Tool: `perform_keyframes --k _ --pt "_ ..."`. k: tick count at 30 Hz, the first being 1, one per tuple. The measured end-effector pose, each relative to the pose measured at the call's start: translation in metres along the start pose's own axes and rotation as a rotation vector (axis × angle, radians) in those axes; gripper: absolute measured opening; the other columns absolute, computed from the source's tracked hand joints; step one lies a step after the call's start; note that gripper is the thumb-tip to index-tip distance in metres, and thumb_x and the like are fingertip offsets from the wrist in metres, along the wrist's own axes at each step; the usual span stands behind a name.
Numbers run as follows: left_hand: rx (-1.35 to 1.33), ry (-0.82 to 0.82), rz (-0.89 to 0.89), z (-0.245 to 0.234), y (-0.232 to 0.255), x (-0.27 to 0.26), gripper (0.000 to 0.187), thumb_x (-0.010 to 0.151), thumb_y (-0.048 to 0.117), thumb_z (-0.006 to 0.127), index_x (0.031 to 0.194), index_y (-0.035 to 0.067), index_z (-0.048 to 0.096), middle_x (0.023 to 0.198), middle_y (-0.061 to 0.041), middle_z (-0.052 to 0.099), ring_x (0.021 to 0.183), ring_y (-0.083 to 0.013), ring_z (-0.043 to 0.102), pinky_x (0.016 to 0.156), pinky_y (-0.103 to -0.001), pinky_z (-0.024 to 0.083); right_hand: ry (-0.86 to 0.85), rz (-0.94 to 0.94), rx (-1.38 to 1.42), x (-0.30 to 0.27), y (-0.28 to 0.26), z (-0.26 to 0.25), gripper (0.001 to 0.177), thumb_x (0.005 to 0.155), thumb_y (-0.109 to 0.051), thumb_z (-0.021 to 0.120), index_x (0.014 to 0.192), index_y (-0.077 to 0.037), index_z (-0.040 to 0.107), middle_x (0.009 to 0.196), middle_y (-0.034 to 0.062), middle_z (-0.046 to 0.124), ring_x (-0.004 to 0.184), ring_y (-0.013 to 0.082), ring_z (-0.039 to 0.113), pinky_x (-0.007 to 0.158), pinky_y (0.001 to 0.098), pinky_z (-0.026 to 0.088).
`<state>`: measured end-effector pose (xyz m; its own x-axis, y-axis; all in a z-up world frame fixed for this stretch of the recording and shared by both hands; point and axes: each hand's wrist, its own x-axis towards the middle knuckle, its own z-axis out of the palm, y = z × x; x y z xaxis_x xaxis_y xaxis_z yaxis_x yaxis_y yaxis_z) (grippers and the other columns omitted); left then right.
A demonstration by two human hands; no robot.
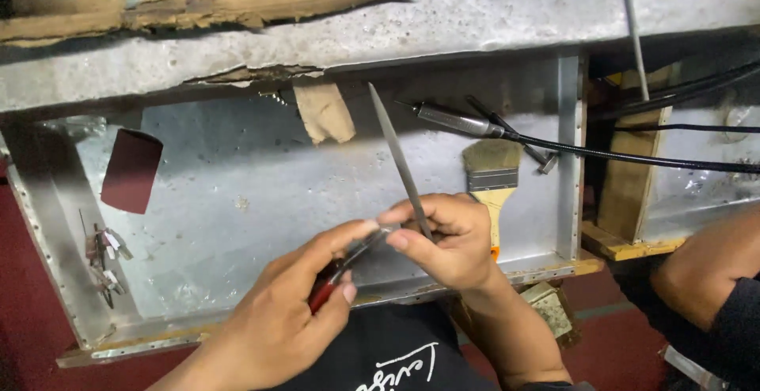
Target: The person is filing a small metal jewelry component and using pliers to hold and adjust it at a workbench.
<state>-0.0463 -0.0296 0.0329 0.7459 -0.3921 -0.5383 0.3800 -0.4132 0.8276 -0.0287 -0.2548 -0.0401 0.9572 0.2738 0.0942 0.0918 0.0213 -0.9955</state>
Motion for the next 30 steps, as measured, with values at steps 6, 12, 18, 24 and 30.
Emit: perform_keyframes --k 6,12,18,24,30 --pt "-0.044 -0.094 -0.142 -0.002 0.005 -0.008 0.064 0.090 0.020 0.056 0.151 0.039 0.054 0.106 0.002 0.079 0.095 -0.0097 0.076 0.088 -0.027 0.056 0.013 0.039 0.127 -0.009 0.010 0.000 0.016 0.091 -0.013 0.075 0.096 0.001 0.072 0.066 0.0038 0.066 0.048 0.0067 0.048 0.046 0.0193 0.038" --pt "0.011 -0.032 0.116 -0.002 0.000 -0.008 0.064 0.089 0.008 0.054 0.149 0.028 0.053 0.109 0.002 0.080 0.087 -0.0095 0.077 0.074 -0.025 0.061 0.077 0.105 0.188 -0.016 0.011 0.003 0.017 0.093 -0.017 0.075 0.096 -0.001 0.071 0.064 0.0011 0.060 0.053 0.0074 0.047 0.051 0.0214 0.039" --pt "0.277 0.184 0.403 -0.006 -0.004 -0.002 0.052 0.092 0.010 0.059 0.143 0.015 0.055 0.116 0.000 0.079 0.044 -0.0152 0.056 0.051 -0.032 0.056 0.181 0.144 0.093 -0.010 0.009 0.019 0.014 0.093 -0.011 0.072 0.099 0.002 0.072 0.064 0.0013 0.061 0.052 0.0060 0.051 0.048 0.0197 0.040" --pt "0.484 0.278 0.364 -0.059 0.003 0.023 0.049 0.095 0.018 0.058 0.144 0.017 0.052 0.130 -0.009 0.074 0.076 -0.0327 0.075 0.063 -0.051 0.056 0.214 -0.039 -0.386 -0.013 0.019 0.023 0.054 0.095 -0.007 0.073 0.143 0.004 0.052 0.055 0.0011 0.054 0.049 0.0065 0.056 0.052 0.0169 0.046" --pt "0.502 0.210 0.316 -0.074 0.006 0.034 0.047 0.100 0.024 0.054 0.147 0.023 0.051 0.126 -0.003 0.074 0.083 -0.0341 0.074 0.066 -0.050 0.058 0.075 0.089 -0.156 -0.026 0.024 0.019 0.042 0.109 -0.014 0.047 0.149 0.001 0.045 0.057 0.0072 0.057 0.046 0.0123 0.051 0.046 0.0215 0.046"
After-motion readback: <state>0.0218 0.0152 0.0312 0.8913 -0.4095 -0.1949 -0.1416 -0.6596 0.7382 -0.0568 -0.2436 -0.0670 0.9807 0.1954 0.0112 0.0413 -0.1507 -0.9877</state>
